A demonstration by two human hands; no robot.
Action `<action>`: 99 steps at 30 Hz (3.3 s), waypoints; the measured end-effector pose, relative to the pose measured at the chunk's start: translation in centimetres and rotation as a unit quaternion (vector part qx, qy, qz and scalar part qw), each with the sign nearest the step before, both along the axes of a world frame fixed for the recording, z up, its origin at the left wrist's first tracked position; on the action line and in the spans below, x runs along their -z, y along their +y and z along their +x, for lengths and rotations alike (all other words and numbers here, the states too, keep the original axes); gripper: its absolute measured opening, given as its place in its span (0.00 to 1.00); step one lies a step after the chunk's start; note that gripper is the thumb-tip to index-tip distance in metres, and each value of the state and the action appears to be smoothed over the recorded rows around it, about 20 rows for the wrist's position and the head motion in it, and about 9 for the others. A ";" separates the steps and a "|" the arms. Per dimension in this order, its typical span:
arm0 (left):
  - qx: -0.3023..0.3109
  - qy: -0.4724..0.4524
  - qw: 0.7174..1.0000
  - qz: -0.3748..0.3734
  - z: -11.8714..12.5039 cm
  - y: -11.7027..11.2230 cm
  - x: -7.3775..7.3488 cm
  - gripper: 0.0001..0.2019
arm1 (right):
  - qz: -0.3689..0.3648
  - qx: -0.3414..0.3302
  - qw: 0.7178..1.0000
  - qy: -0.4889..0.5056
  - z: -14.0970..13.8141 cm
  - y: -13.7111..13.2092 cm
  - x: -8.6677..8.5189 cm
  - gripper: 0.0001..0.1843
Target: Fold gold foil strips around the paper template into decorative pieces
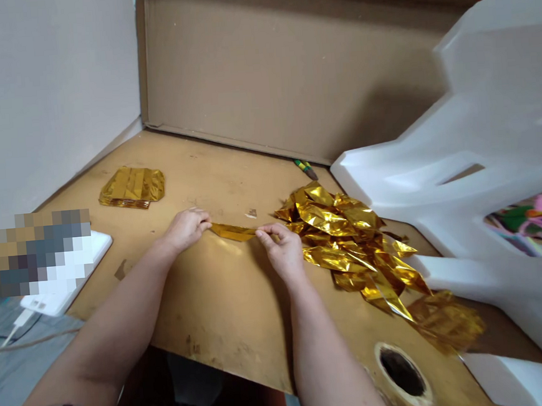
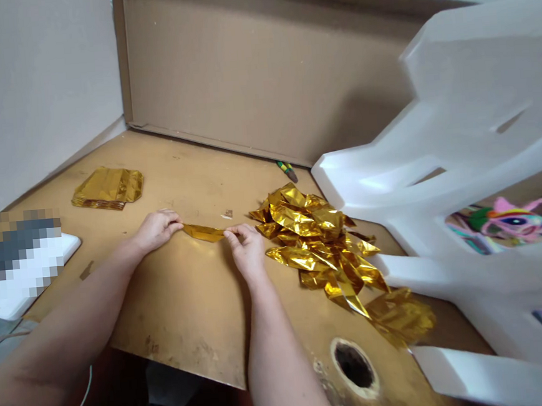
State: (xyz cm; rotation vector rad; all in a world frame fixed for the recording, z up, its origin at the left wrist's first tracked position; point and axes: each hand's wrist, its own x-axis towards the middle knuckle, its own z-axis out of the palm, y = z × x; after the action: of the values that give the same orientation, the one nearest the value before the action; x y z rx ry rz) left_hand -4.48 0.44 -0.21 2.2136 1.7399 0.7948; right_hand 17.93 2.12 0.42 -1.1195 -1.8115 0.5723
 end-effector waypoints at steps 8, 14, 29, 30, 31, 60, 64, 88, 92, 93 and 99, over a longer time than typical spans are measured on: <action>0.079 -0.031 0.996 0.024 1.7 -0.7 -0.2 0.05 | 0.041 -0.045 0.997 -0.045 -0.9 -0.8 -0.3 0.08; 0.125 -0.065 0.990 0.032 2.8 -1.2 -0.2 0.07 | 0.037 -0.085 0.995 -0.042 -2.0 -1.8 -0.7 0.07; 0.076 -0.182 0.977 -0.084 3.9 -1.7 -0.8 0.08 | -0.168 -0.072 0.972 0.149 -3.1 -2.2 -0.3 0.17; 0.076 -0.191 0.974 -0.092 3.9 -1.7 -0.8 0.08 | -0.172 -0.071 0.970 0.155 -3.1 -2.2 -0.3 0.18; 0.077 -0.201 0.972 -0.099 3.9 -1.8 -0.9 0.08 | -0.173 -0.069 0.969 0.161 -3.1 -2.2 -0.3 0.20; 0.028 -0.281 0.929 -0.239 2.2 -0.9 -1.2 0.09 | -0.083 0.054 0.976 0.192 -0.7 -0.4 -0.3 0.26; 0.023 -0.263 0.939 -0.219 1.9 -0.7 -0.8 0.09 | -0.073 0.053 0.981 0.172 -0.6 -0.3 -0.3 0.26; -0.038 -0.228 0.965 -0.128 1.4 -0.1 0.6 0.11 | -0.163 -0.011 0.960 0.228 -0.8 -0.5 -0.8 0.22; -0.073 -0.249 0.957 -0.130 1.6 0.0 0.6 0.11 | -0.172 -0.018 0.956 0.238 -0.8 -0.5 -0.7 0.20; -0.078 -0.261 0.953 -0.131 1.6 0.0 0.5 0.11 | -0.174 -0.020 0.955 0.239 -0.8 -0.4 -0.6 0.20; -0.086 -0.356 0.919 -0.143 1.7 0.1 0.3 0.10 | -0.198 -0.028 0.944 0.263 -0.7 -0.3 -0.4 0.18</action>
State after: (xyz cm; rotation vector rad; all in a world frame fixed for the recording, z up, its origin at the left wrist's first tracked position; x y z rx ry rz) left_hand -2.76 0.54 -0.46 1.3425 1.5446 1.1189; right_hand 17.22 1.83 0.77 -1.0436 -1.2929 1.1863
